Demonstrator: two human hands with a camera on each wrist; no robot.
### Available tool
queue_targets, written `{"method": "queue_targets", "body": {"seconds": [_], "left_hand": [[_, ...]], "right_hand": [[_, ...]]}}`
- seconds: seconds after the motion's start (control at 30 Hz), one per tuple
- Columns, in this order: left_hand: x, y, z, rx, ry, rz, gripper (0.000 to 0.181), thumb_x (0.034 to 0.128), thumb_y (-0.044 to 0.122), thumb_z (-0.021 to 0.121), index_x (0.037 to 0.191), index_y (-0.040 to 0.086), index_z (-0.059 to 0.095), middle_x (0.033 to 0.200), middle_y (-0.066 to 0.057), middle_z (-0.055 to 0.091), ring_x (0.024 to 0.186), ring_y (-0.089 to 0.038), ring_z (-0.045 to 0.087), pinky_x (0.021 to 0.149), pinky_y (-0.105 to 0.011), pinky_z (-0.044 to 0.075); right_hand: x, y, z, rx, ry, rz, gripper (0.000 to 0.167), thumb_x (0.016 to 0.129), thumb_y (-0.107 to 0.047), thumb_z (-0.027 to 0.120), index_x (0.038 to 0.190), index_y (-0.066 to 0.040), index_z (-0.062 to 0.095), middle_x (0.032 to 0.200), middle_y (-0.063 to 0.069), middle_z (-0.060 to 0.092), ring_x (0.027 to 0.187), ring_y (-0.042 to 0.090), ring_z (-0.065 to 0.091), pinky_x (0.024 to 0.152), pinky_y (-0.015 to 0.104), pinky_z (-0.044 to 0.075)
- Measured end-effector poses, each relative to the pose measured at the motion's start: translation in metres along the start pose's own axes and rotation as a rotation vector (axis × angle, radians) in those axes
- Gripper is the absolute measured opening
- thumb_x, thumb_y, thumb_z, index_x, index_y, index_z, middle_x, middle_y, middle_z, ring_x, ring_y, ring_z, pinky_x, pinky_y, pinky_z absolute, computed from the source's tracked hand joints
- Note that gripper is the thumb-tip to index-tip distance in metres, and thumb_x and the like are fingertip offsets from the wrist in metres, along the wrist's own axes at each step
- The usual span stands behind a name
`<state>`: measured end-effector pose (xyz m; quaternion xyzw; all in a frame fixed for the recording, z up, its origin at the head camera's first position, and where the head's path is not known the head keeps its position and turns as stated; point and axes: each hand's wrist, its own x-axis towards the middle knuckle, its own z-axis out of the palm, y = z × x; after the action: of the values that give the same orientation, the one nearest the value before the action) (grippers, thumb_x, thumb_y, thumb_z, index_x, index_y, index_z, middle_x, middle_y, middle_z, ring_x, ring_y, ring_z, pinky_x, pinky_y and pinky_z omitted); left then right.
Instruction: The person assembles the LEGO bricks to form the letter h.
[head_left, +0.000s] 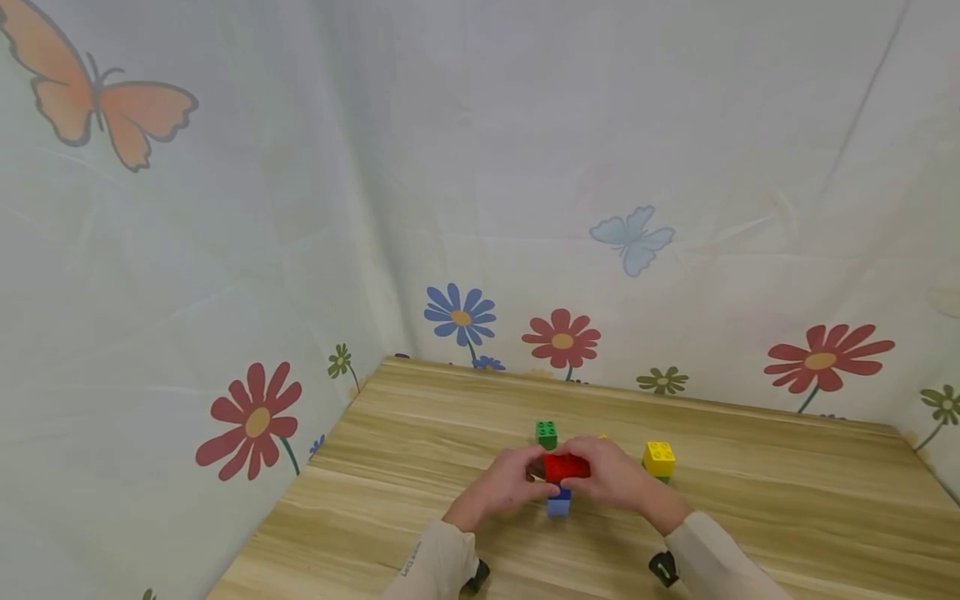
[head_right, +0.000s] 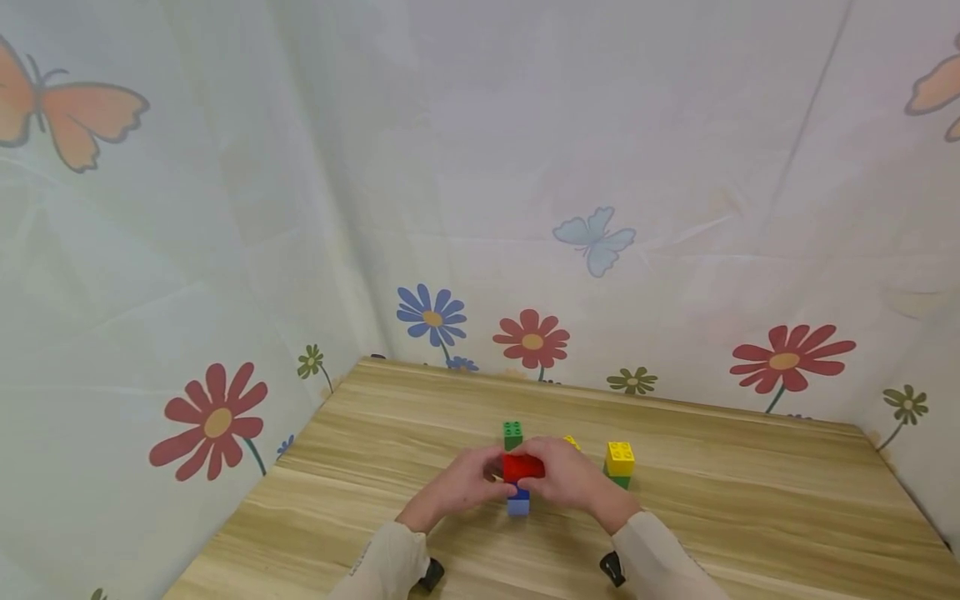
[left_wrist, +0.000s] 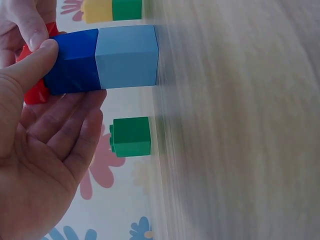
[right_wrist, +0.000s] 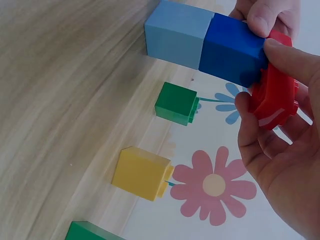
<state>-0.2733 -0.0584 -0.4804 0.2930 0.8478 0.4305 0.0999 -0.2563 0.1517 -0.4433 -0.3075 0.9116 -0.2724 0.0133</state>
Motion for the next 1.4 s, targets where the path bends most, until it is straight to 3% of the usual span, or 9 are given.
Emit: {"method": "queue_targets", "body": {"seconds": [0.43,0.73,1.07,1.4], "left_hand": [[-0.0001,-0.0004,0.0015,-0.002,0.007,0.001,0.025,0.0858,0.027,0.071,0.109,0.023,0.061,0.1,0.015,0.064,0.094,-0.005,0.061,0.083,-0.025,0.049],[0.0,0.0003,0.0012,0.004,0.009,-0.019,0.024,0.0854,0.027,0.071,0.108,0.024,0.062,0.1,0.016,0.064,0.093,-0.003,0.06,0.082,-0.024,0.048],[0.0001,0.0003,0.0008,-0.003,-0.007,0.015,0.025,0.0865,0.027,0.07,0.11,0.02,0.063,0.101,0.014,0.065,0.092,-0.001,0.06,0.082,-0.026,0.049],[-0.0005,-0.0038,-0.0003,-0.013,-0.027,-0.014,0.03,0.095,0.042,0.054,0.115,0.022,0.063,0.1,0.015,0.063,0.088,-0.002,0.058,0.08,-0.023,0.048]], "right_hand": [[-0.0022,0.0024,0.0002,-0.043,0.027,-0.013,0.036,0.083,-0.025,0.075,0.117,-0.021,0.062,0.109,-0.011,0.061,0.094,0.01,0.054,0.082,0.031,0.05],[0.0001,-0.0004,-0.003,-0.012,-0.003,0.032,0.035,0.082,-0.021,0.075,0.116,-0.019,0.063,0.11,-0.008,0.061,0.094,0.013,0.055,0.082,0.033,0.051],[0.0004,0.0012,-0.0027,-0.005,-0.01,0.019,0.034,0.083,-0.022,0.074,0.115,-0.018,0.063,0.109,-0.008,0.061,0.093,0.013,0.055,0.081,0.032,0.051],[0.0008,0.0023,-0.0015,-0.039,-0.006,0.012,0.035,0.082,-0.025,0.075,0.114,-0.018,0.064,0.108,-0.008,0.062,0.091,0.011,0.055,0.081,0.031,0.051]]}}
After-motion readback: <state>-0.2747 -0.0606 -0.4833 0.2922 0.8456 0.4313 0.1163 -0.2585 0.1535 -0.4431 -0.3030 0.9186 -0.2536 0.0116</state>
